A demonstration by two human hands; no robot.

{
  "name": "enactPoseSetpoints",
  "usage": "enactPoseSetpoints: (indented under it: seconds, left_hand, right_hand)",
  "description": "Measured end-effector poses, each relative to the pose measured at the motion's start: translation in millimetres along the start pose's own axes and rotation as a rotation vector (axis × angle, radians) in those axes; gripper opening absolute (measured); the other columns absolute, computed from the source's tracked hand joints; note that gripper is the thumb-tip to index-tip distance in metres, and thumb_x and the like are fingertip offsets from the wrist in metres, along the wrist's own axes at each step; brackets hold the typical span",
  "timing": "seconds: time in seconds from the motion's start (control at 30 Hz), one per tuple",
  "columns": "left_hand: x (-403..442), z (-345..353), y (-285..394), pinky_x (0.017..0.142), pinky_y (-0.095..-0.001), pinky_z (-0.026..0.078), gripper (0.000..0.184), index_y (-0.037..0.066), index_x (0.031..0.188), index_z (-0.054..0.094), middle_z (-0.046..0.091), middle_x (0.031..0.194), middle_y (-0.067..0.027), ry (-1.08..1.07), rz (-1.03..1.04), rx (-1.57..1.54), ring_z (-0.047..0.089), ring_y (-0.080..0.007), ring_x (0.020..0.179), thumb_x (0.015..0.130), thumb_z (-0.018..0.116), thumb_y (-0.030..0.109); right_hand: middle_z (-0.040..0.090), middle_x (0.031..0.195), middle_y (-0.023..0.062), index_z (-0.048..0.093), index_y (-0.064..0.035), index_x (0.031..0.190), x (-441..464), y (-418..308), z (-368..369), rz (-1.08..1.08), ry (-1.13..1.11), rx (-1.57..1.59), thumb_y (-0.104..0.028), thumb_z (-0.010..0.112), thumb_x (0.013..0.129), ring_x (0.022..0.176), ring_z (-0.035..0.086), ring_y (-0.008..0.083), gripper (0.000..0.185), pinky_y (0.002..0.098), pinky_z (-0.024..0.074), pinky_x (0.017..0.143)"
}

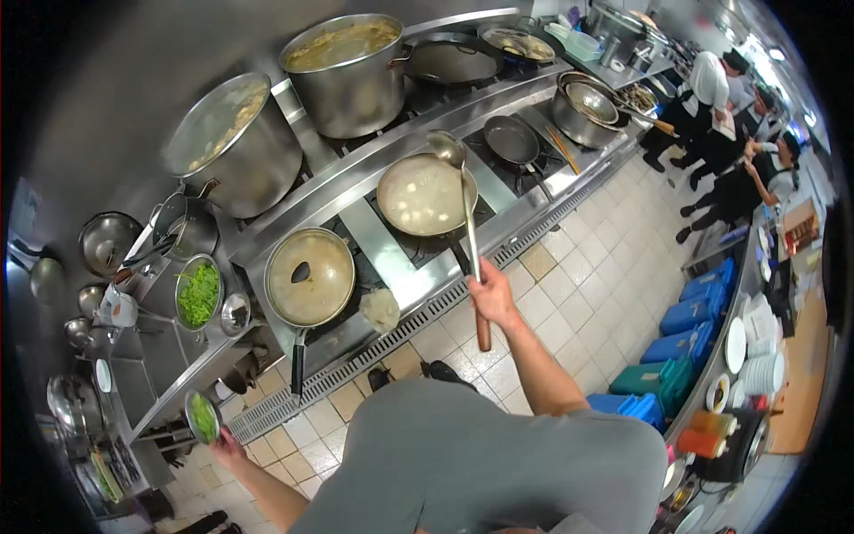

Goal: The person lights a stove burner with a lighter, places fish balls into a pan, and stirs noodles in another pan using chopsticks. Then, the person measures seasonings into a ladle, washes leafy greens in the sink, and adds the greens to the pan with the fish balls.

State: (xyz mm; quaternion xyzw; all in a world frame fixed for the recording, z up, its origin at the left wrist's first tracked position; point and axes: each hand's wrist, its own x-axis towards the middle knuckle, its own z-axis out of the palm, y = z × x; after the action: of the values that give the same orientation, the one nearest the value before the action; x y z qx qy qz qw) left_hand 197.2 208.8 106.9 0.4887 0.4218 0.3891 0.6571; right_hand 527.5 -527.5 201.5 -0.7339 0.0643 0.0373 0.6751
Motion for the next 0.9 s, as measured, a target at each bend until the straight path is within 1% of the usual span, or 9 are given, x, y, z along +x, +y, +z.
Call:
enactPoseSetpoints:
  seconds: [0.17,0.27,0.4,0.53,0.57,0.6,0.63,0.73,0.9]
  left_hand:
    - [-64,-126,-17,0.092,-0.0385,0.059,0.031,-0.01,0.124,0.049,0.048,0.128,-0.0201,0.293,-0.078,-0.413,0.052,-0.0323,0.112,0.097,0.048,0.004]
    - [-123,-175,-19,0.088,-0.0344,0.06,0.036,-0.01,0.128,0.049,0.051,0.125,-0.0208,0.396,-0.106,-0.485,0.056,-0.0324,0.108,0.095,0.047,0.004]
    - [-181,-181,17,0.088,-0.0339,0.059,0.032,-0.007,0.123,0.056,0.061,0.118,-0.0178,0.494,-0.036,-0.428,0.062,-0.0285,0.102,0.095,0.05,0.009]
    - [-208,-188,32,0.091,-0.04,0.057,0.033,-0.009,0.123,0.052,0.06,0.117,-0.0192,0.532,0.008,-0.56,0.062,-0.0305,0.103,0.097,0.049,0.011]
    - [-195,-211,23,0.094,-0.0421,0.055,0.034,-0.009,0.125,0.051,0.058,0.121,-0.0196,0.587,0.016,-0.484,0.061,-0.0302,0.106,0.098,0.049,0.012]
    - [-194,-205,26,0.094,-0.0423,0.055,0.034,-0.01,0.125,0.05,0.055,0.126,-0.0195,0.562,0.037,-0.435,0.059,-0.0304,0.11,0.099,0.049,0.012]
    - [-197,-191,34,0.094,-0.0423,0.055,0.033,-0.009,0.124,0.05,0.055,0.127,-0.019,0.536,0.038,-0.395,0.059,-0.0307,0.112,0.099,0.05,0.013]
    - [-185,-165,45,0.09,-0.0413,0.057,0.028,-0.007,0.117,0.054,0.057,0.124,-0.0183,0.467,0.116,-0.412,0.06,-0.0318,0.11,0.096,0.053,0.012]
    - [-119,-138,79,0.095,-0.0518,0.054,0.009,0.002,0.101,0.052,0.056,0.111,-0.0169,0.299,-0.023,-0.598,0.062,-0.0326,0.099,0.093,0.055,0.005]
  right_hand:
    - [0.057,0.073,0.0012,0.058,-0.0062,0.124,29,35,27,0.181,-0.368,0.12,-0.007,0.052,0.094,0.052,0.05,0.0082,0.031,0.0256,0.0426,0.046]
    - [0.058,0.072,0.0032,0.059,-0.0032,0.122,48,62,70,0.011,-0.361,-0.064,-0.012,0.057,0.093,0.052,0.051,0.0113,0.031,0.0295,0.0423,0.047]
    - [0.063,0.077,0.0104,0.064,-0.0004,0.111,68,87,117,0.235,-0.346,-0.119,-0.012,0.062,0.089,0.061,0.059,0.0212,0.025,0.0361,0.0485,0.056]
    - [0.065,0.103,0.0261,0.063,0.0006,0.115,93,108,130,-0.601,-0.172,-0.849,-0.009,0.065,0.082,0.099,0.06,0.0453,0.035,0.0479,0.049,0.085]
    - [0.064,0.109,0.0252,0.062,-0.0002,0.119,77,53,142,-0.513,-0.212,-0.756,-0.008,0.065,0.08,0.104,0.058,0.0444,0.04,0.0488,0.0467,0.091]
    - [0.064,0.109,0.0214,0.063,-0.0026,0.119,82,65,158,-0.73,-0.064,-0.721,-0.008,0.066,0.082,0.102,0.061,0.04,0.038,0.0469,0.0478,0.09]
    - [0.064,0.108,0.0157,0.065,-0.0036,0.119,62,40,185,-0.601,-0.094,-0.592,-0.009,0.068,0.083,0.097,0.063,0.0315,0.036,0.0405,0.0504,0.086]
    - [0.062,0.108,0.0098,0.064,-0.0023,0.119,-12,-35,298,-0.562,-0.557,-0.267,-0.002,0.063,0.089,0.096,0.061,0.0162,0.031,0.0281,0.0517,0.08]
    - [0.064,0.118,0.0149,0.064,-0.0021,0.119,-196,-119,520,-0.895,-1.227,-0.124,-0.006,0.066,0.086,0.105,0.063,0.0258,0.033,0.0341,0.0504,0.09]
